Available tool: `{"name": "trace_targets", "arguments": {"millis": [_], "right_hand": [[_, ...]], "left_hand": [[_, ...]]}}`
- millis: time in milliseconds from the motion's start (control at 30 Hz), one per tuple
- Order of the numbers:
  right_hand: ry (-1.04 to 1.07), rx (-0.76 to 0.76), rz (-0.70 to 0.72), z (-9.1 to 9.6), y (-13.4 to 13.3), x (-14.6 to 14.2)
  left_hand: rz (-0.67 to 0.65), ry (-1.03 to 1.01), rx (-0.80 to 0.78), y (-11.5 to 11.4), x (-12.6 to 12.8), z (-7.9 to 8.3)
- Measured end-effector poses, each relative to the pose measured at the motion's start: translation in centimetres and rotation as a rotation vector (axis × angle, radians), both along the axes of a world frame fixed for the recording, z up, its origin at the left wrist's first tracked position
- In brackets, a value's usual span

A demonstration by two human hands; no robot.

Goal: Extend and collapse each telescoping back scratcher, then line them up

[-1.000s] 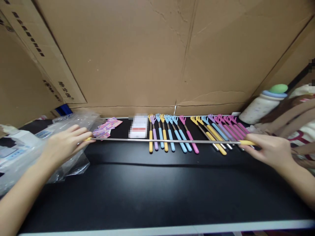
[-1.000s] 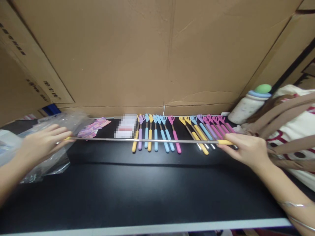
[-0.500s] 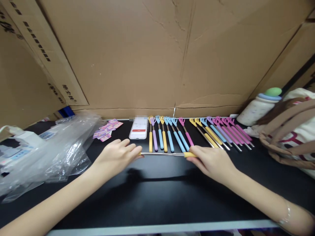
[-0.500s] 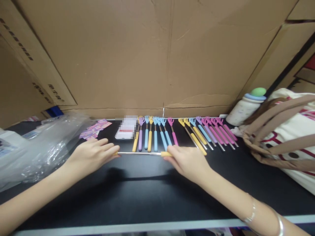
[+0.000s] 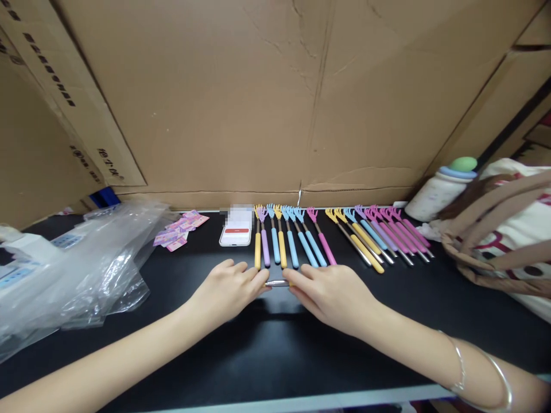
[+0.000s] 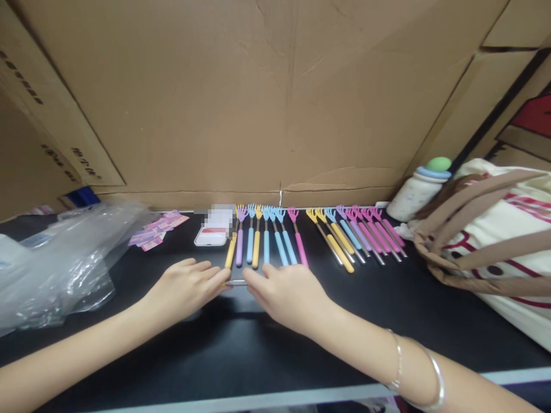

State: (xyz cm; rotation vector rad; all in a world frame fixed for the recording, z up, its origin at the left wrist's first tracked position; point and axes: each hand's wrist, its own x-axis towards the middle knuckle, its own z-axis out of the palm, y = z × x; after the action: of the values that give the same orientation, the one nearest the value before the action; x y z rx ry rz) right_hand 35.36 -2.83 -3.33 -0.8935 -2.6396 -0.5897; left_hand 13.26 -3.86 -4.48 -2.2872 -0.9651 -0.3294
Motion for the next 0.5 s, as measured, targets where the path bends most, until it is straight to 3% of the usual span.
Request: {"name": "trace_targets", "arguments": {"millis": [167,300,433,500], "right_hand": [[-0.014,0.086,0.041,0.0,-0.2,-0.5],[-0.016,0.203,0.068,0.1,0.3,1.8],[-0.067,0.303,0.006,0.1,1.9,8.0],[-0.094,0.26,-0.085,-0.2,3.0,12.4]], "left_hand": [[-0.047,-0.038,0.021,-0.6,0.5,0.7],[-0.052,-0.01,0.073,-1.2,-1.1,1.8],[0.022,0.1,0.162,-1.1,-6.4,2.4],[0.068,0.151,0.176,-1.0,-10.4,2.3]]}}
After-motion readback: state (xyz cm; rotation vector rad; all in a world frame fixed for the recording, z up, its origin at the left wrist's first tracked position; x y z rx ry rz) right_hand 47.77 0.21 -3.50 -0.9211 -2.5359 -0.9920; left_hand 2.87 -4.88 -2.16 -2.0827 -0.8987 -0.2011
